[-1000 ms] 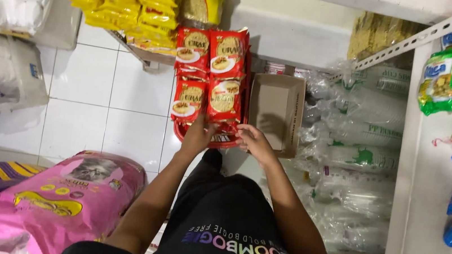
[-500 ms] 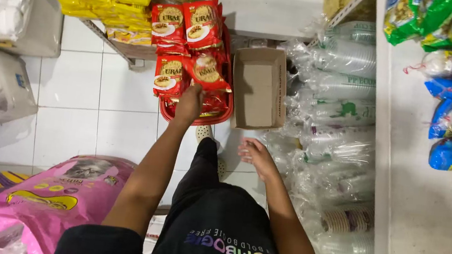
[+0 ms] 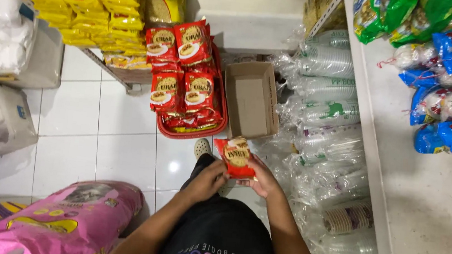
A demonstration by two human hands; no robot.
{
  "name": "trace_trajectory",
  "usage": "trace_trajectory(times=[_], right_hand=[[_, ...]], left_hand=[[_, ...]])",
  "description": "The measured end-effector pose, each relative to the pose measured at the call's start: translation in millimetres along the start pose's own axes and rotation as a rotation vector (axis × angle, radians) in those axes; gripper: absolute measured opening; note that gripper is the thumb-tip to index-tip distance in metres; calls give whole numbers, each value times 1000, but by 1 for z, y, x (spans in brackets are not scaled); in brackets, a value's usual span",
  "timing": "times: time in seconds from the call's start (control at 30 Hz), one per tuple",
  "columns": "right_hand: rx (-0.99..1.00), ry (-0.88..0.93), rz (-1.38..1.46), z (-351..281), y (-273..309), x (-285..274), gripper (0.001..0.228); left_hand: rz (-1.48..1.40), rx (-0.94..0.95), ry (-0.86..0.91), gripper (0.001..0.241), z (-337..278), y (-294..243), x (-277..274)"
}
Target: The person places bags of food items into a cardboard box, then takes noodle packets from a basket and stacks them onto a shelf by hand.
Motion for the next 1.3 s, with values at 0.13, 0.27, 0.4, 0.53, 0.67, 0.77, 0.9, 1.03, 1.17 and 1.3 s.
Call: trace_trajectory(times=[0.13,0.27,0.4,0.53,0.67,0.77,0.9,1.03,1.17,1.3], right_hand=[[-135,-98,-68,-3,6,15,59],[-247,-99,-77,-3,22,40,66],[-371,-55,-113,10,32,57,69],[-491,-85,-356,17,57,63,69],[-347,-150,-539,21,89,75,69],[-326,-198,-559,25,107,87,71],[-396,-198,-535,39,124,98,71],[-497,-197,-483,54,134,94,68],[-582,-197,-414,61,145,86,63],[-544,-286,-373,56,160,87,60]], left_hand=[[-76,-350,-25,21,-2,17,-6],[-437,-601,-182,50,19,35,-9],[-615,-609,-205,83,49,48,-18],[-278,-404,-199,91,82,51,-37],[-367,-520,-88,90,104,37,-58],[-372,-455,-65,88,125,27,-74],[-374,-430,-10,84,152,17,-97],[-344,-417,107,86,175,7,-116],[-424,-563,232,94,195,-1,-121],[-563,-448,282,99,210,6,-111]])
Point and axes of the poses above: each hand's wrist, its own z-axis towards the middle knuckle, its own x-axis out of the palm, y = z × x, the point moved 2 cm from there along z, towards the middle knuckle, and after that the axes turned 3 degrees about -x, right-handed, at the moved point
